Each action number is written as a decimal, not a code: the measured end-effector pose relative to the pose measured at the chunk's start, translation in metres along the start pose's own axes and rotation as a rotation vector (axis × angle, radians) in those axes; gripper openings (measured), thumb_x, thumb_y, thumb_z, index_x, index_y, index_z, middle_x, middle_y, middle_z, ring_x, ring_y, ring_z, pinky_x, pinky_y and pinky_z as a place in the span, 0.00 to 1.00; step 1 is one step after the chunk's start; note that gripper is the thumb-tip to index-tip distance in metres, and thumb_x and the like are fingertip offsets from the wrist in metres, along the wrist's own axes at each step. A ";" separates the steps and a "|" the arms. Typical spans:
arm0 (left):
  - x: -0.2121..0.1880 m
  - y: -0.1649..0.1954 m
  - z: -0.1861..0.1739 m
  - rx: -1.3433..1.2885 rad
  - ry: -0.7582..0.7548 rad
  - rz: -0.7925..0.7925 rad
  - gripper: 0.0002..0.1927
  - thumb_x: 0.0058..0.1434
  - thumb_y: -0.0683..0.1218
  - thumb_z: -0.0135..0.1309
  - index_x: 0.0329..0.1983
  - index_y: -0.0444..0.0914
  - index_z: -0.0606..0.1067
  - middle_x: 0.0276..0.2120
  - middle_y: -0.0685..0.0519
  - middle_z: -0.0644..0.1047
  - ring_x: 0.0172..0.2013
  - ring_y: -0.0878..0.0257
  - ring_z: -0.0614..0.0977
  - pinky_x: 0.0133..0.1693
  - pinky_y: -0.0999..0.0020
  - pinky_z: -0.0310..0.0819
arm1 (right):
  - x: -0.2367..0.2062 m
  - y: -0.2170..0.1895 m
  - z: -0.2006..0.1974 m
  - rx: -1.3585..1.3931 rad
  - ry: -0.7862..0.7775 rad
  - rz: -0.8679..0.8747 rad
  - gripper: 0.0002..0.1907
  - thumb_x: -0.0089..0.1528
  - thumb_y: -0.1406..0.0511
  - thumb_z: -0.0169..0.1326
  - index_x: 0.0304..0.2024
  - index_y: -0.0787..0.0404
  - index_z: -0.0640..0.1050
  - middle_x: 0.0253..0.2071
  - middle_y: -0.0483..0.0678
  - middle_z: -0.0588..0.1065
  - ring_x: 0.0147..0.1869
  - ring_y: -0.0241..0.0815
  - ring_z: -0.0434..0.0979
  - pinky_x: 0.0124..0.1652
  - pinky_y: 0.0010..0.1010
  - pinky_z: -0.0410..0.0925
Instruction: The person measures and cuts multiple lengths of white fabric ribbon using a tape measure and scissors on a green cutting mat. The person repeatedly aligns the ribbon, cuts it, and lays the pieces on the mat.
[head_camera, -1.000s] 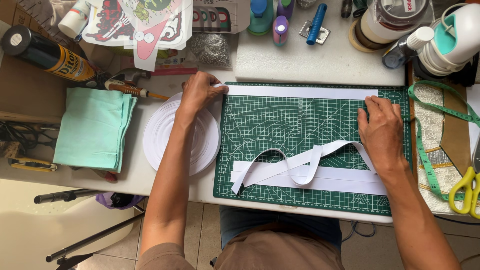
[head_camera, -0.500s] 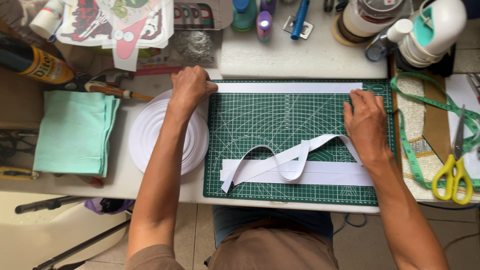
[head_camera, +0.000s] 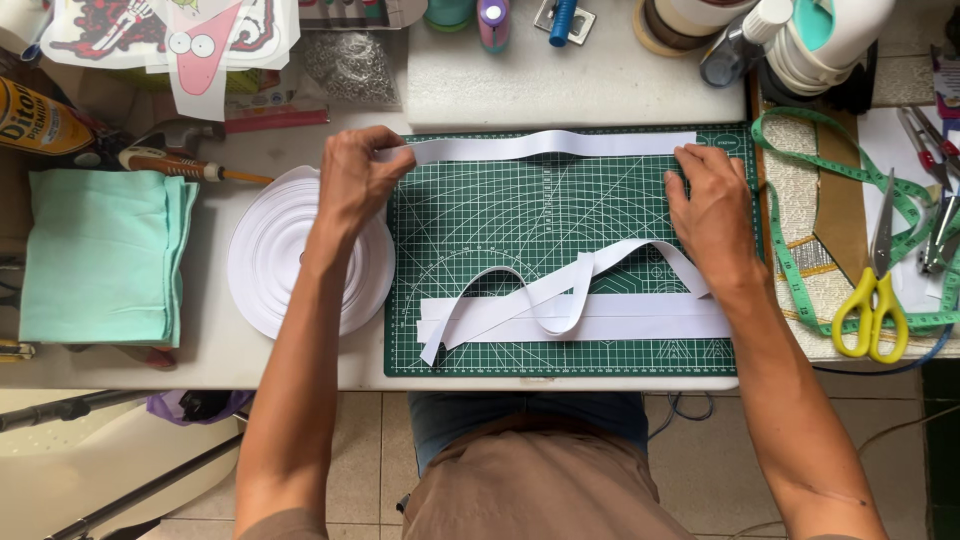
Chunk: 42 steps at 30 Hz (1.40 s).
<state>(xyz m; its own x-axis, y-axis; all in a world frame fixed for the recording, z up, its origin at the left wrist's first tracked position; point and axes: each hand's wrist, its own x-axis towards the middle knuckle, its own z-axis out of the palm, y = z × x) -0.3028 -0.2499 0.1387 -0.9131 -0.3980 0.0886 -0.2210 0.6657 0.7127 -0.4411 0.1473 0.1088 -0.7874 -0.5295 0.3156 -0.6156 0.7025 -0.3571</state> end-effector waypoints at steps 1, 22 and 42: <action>-0.007 0.007 0.001 -0.051 -0.001 -0.007 0.10 0.58 0.46 0.59 0.35 0.35 0.84 0.25 0.49 0.82 0.25 0.64 0.83 0.30 0.69 0.78 | -0.001 -0.001 -0.004 0.031 0.003 0.016 0.15 0.69 0.69 0.58 0.56 0.72 0.80 0.58 0.62 0.76 0.58 0.60 0.75 0.58 0.43 0.70; -0.157 0.118 0.077 -0.569 -0.323 -0.184 0.09 0.62 0.46 0.60 0.36 0.34 0.81 0.25 0.56 0.79 0.27 0.70 0.73 0.30 0.73 0.65 | -0.190 0.002 -0.130 -0.272 0.218 0.498 0.16 0.68 0.69 0.57 0.57 0.69 0.78 0.40 0.60 0.75 0.41 0.58 0.78 0.41 0.47 0.71; -0.153 0.125 0.070 -0.851 -0.205 -0.182 0.12 0.66 0.46 0.59 0.43 0.31 0.82 0.32 0.54 0.83 0.35 0.71 0.82 0.39 0.76 0.77 | -0.251 0.067 -0.131 1.303 0.041 0.668 0.26 0.71 0.61 0.54 0.68 0.68 0.67 0.45 0.57 0.77 0.46 0.48 0.80 0.44 0.40 0.75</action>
<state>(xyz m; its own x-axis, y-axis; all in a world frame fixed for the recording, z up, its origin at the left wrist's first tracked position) -0.2146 -0.0609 0.1655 -0.9499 -0.2772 -0.1445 -0.1142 -0.1227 0.9858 -0.2808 0.3896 0.1204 -0.9442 -0.2553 -0.2079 0.2449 -0.1225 -0.9618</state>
